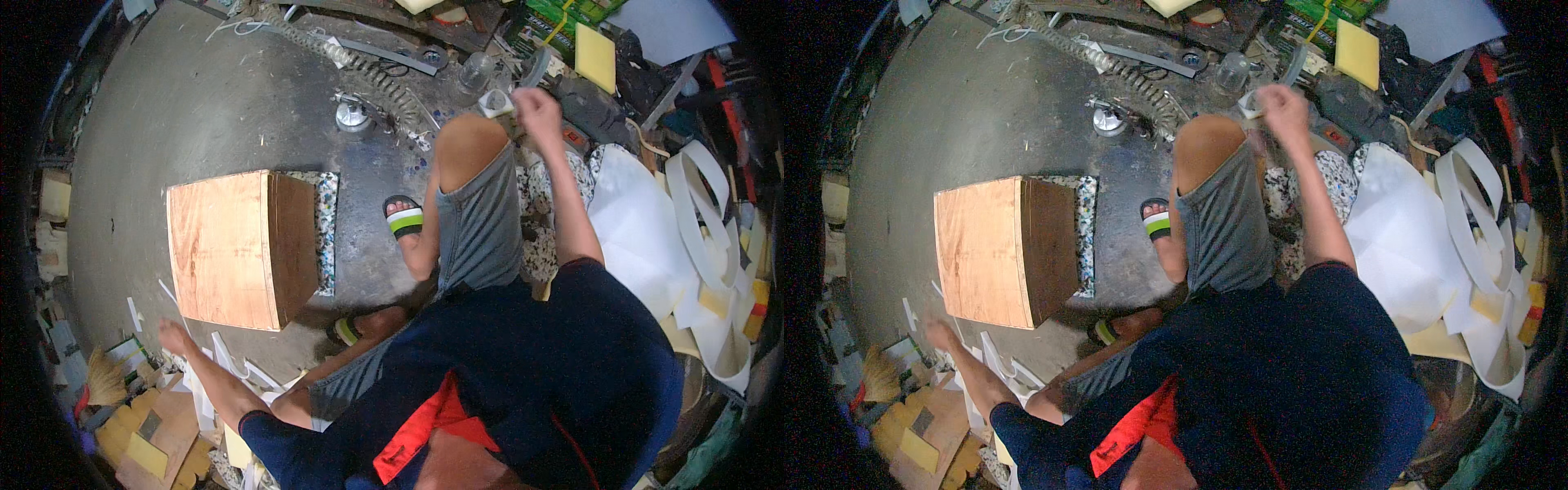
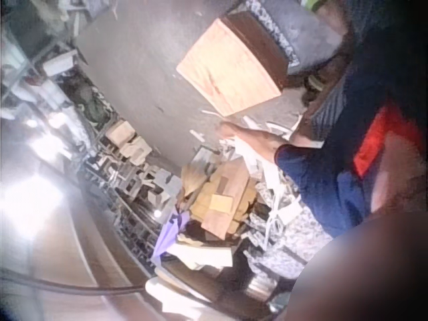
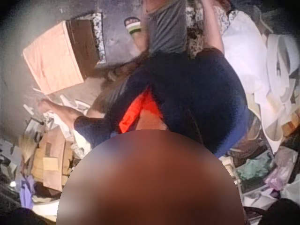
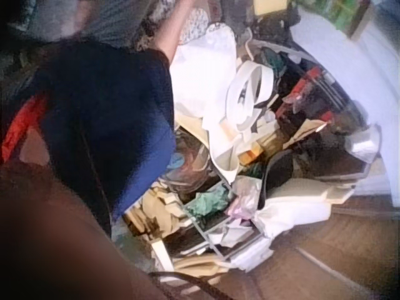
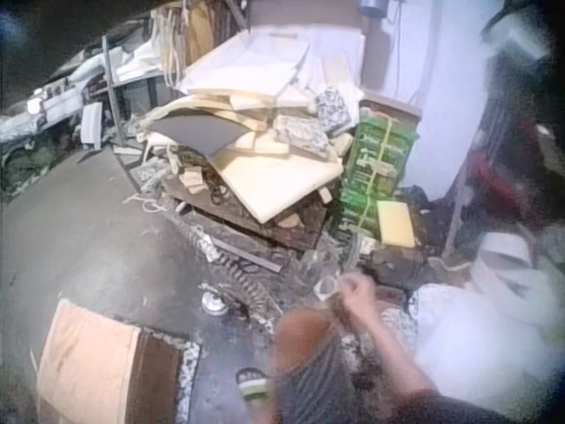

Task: The person picks up a wooden box, sits on the floor, and uses a hammer to tap the box's edges. Then the person uses a spray gun to apply a finish to the box and wraps it with a white sheet.

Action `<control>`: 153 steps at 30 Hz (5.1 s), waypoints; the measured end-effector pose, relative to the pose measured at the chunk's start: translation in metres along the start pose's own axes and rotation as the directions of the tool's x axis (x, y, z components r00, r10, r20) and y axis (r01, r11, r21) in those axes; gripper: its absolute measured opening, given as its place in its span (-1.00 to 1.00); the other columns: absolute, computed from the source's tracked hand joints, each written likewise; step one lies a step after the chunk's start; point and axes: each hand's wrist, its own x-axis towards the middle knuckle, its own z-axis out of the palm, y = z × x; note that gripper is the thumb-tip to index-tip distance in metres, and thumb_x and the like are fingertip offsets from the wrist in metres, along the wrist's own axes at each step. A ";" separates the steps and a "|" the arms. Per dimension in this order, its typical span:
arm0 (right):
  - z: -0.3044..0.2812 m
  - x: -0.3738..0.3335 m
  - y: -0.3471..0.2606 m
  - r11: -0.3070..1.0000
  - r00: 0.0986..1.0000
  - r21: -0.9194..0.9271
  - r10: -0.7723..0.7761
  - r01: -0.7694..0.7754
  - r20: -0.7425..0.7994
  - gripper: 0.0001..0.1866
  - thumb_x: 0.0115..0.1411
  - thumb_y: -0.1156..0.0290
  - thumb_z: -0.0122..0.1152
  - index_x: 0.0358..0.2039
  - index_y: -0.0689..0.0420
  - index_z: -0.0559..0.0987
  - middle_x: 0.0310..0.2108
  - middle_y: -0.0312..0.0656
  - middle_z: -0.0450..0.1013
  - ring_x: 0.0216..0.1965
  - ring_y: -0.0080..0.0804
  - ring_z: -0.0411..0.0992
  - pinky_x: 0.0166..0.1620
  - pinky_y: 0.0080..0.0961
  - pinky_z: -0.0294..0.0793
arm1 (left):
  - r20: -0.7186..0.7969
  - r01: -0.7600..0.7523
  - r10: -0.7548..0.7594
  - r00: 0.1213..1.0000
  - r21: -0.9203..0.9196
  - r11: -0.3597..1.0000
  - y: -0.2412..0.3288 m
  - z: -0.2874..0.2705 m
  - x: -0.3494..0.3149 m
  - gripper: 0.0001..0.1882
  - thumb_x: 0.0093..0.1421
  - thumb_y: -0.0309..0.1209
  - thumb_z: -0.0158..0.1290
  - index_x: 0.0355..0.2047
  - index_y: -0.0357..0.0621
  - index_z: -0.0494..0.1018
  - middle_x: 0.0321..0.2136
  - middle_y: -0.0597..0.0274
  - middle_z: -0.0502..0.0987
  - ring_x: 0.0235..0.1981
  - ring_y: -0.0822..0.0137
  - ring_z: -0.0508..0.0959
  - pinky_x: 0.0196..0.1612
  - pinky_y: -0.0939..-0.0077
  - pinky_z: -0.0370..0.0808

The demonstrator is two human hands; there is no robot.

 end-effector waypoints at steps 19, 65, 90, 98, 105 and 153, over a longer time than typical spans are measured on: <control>0.298 0.050 0.005 0.927 0.622 -0.041 -0.218 0.374 0.752 -0.41 0.19 -0.03 0.31 -0.18 0.37 0.59 -0.29 0.04 0.58 -0.21 -0.16 0.53 -0.08 -0.27 0.45 | 0.098 0.593 -0.723 0.684 -0.652 0.473 -0.041 -0.319 -0.442 -0.50 0.45 -0.13 -0.11 0.11 -0.37 0.43 -0.01 0.04 0.53 -0.04 0.29 0.49 0.10 0.39 0.39; 0.136 -0.301 -0.199 0.949 0.107 0.223 -0.251 0.222 0.962 -0.55 0.31 0.12 0.20 0.07 0.15 0.52 -0.23 0.09 0.58 -0.19 -0.05 0.58 -0.09 -0.36 0.51 | -0.013 0.385 -0.469 0.883 -0.550 0.741 0.037 -0.288 -0.410 -0.63 0.40 -0.32 -0.08 -0.10 -0.45 0.54 -0.03 -0.16 0.56 -0.03 0.04 0.56 0.08 0.30 0.44; 0.145 -0.228 -0.188 0.899 0.409 0.406 -0.437 0.166 0.801 -0.61 0.37 0.12 0.09 -0.43 0.18 0.53 -0.63 -0.34 0.40 -0.59 -0.62 0.32 -0.49 -0.57 0.29 | -0.010 0.340 -0.398 0.918 -0.500 0.797 0.050 -0.290 -0.399 -0.65 0.40 -0.35 -0.10 -0.10 -0.42 0.54 0.00 -0.11 0.56 0.03 0.03 0.54 0.12 0.25 0.41; 0.147 -0.145 -0.200 0.914 0.512 0.296 -0.402 0.279 0.759 -0.58 0.36 0.07 0.11 -0.38 0.23 0.57 -0.60 -0.30 0.46 -0.53 -0.60 0.36 -0.41 -0.52 0.37 | 0.014 0.373 -0.429 0.903 -0.520 0.768 0.058 -0.293 -0.394 -0.62 0.42 -0.32 -0.12 -0.08 -0.43 0.53 -0.01 -0.12 0.56 0.02 0.00 0.53 0.13 0.24 0.40; 0.159 -0.072 -0.222 0.921 0.453 0.286 -0.381 0.264 0.806 -0.58 0.33 0.09 0.17 -0.39 0.24 0.65 -0.53 -0.23 0.54 -0.47 -0.57 0.41 -0.32 -0.48 0.44 | 0.056 0.426 -0.465 0.884 -0.506 0.750 0.058 -0.294 -0.393 -0.59 0.44 -0.28 -0.15 -0.10 -0.43 0.54 0.00 -0.11 0.55 0.05 0.01 0.51 0.16 0.24 0.36; 0.183 -0.236 -0.306 0.906 0.300 0.326 -0.400 0.269 0.866 -0.49 0.40 -0.02 0.02 -0.40 0.21 0.58 -0.59 -0.35 0.46 -0.66 -0.67 0.31 -0.61 -0.65 0.22 | -0.043 0.339 -0.480 0.876 -0.653 0.678 0.034 -0.287 -0.414 -0.70 0.38 -0.39 -0.06 -0.13 -0.42 0.54 0.00 -0.17 0.53 -0.01 0.04 0.54 0.08 0.29 0.44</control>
